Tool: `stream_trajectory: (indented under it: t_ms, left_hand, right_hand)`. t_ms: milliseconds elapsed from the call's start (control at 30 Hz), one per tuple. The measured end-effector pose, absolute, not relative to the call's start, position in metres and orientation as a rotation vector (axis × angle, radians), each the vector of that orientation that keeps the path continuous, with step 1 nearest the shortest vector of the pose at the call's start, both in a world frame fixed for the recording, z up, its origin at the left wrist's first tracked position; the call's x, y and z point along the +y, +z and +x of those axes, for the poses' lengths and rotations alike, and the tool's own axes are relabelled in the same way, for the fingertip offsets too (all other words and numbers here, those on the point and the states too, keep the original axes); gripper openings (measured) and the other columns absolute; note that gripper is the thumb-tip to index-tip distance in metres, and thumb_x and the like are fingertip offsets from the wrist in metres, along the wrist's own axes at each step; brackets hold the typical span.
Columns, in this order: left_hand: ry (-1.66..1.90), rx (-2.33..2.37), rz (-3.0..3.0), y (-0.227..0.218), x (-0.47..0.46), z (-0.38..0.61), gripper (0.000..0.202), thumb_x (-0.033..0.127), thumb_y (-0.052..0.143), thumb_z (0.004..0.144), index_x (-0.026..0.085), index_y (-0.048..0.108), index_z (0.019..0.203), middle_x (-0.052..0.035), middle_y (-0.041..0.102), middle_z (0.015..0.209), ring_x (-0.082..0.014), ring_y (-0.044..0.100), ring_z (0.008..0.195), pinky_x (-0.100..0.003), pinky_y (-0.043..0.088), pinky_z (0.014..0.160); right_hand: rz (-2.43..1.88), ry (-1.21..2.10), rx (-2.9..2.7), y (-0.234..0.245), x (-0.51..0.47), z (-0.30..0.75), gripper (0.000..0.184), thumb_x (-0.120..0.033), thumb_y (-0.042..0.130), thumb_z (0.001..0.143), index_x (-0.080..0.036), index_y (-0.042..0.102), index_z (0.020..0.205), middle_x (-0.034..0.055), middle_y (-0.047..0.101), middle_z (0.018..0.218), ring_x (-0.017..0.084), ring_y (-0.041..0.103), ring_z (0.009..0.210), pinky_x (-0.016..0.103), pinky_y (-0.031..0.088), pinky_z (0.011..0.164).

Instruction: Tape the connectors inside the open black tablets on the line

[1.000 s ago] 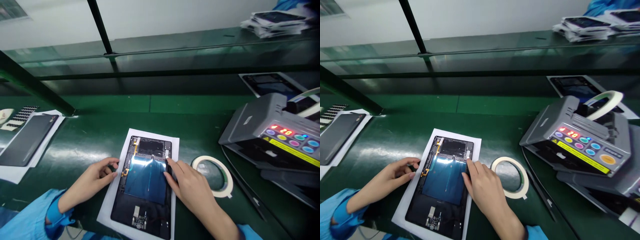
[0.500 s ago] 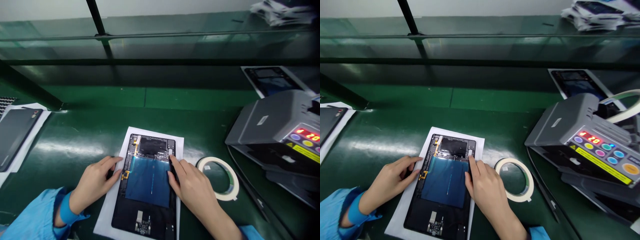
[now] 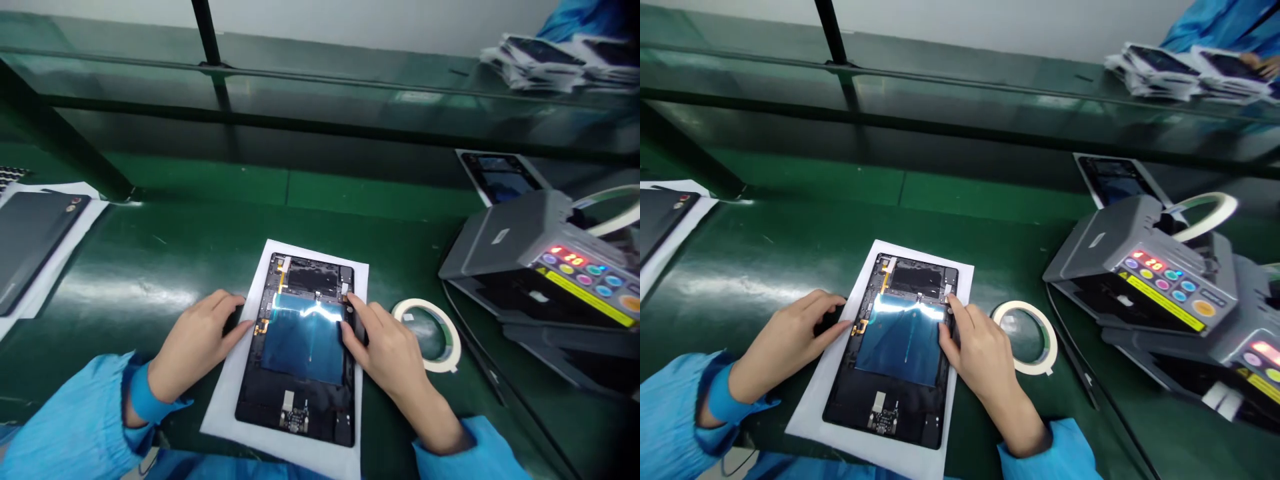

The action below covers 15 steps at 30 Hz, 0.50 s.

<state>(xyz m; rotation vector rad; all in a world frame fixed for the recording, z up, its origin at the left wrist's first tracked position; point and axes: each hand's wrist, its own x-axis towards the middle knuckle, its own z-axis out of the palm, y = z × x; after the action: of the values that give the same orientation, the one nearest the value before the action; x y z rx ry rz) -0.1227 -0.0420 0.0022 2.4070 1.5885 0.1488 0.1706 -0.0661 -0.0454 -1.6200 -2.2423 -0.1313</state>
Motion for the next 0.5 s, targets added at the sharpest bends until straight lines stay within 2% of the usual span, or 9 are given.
stream_trajectory:
  t_ms: [67, 233, 367, 500]
  left_hand:
    - [0.03, 1.576, 2.484, 0.004, -0.046, -0.117, 0.023, 0.033, 0.043, 0.094, 0.015, 0.056, 0.098, -0.0066, 0.057, 0.09, -0.0217, 0.058, 0.082, -0.034, 0.049, 0.072]
    - [-0.248, 1.586, 2.488, 0.007, -0.053, -0.098, 0.022, 0.017, 0.035, 0.094, 0.015, 0.054, 0.084, -0.006, 0.057, 0.08, -0.0208, 0.058, 0.075, -0.033, 0.048, 0.069]
    - [-0.217, 1.69, 2.443, 0.006, -0.047, -0.107, 0.02, 0.019, 0.039, 0.094, 0.016, 0.055, 0.083, -0.005, 0.06, 0.079, -0.0194, 0.061, 0.072, -0.029, 0.047, 0.064]
    - [-0.137, 1.858, 2.408, 0.02, -0.042, -0.149, 0.021, 0.02, 0.04, 0.094, 0.015, 0.057, 0.081, -0.0037, 0.062, 0.074, -0.0181, 0.063, 0.065, -0.026, 0.045, 0.059]
  right_hand:
    - [-1.616, -0.123, -2.245, -0.047, -0.067, 0.17, 0.037, -0.035, 0.04, 0.094, -0.012, 0.055, 0.119, 0.0018, 0.055, 0.073, 0.014, 0.053, 0.062, 0.026, 0.037, 0.054]
    - [-1.591, -0.171, -2.248, -0.049, -0.069, 0.17, 0.038, -0.038, 0.04, 0.093, -0.013, 0.057, 0.117, 0.002, 0.057, 0.072, 0.013, 0.052, 0.059, 0.025, 0.035, 0.051]
    - [-1.528, -0.184, -2.257, -0.049, -0.068, 0.169, 0.039, -0.04, 0.039, 0.094, -0.014, 0.057, 0.117, 0.002, 0.059, 0.073, 0.012, 0.053, 0.058, 0.025, 0.036, 0.052]
    - [-1.469, -0.088, -2.222, -0.046, -0.066, 0.168, 0.036, -0.035, 0.041, 0.093, -0.012, 0.056, 0.118, 0.0049, 0.062, 0.079, 0.014, 0.058, 0.066, 0.025, 0.041, 0.057]
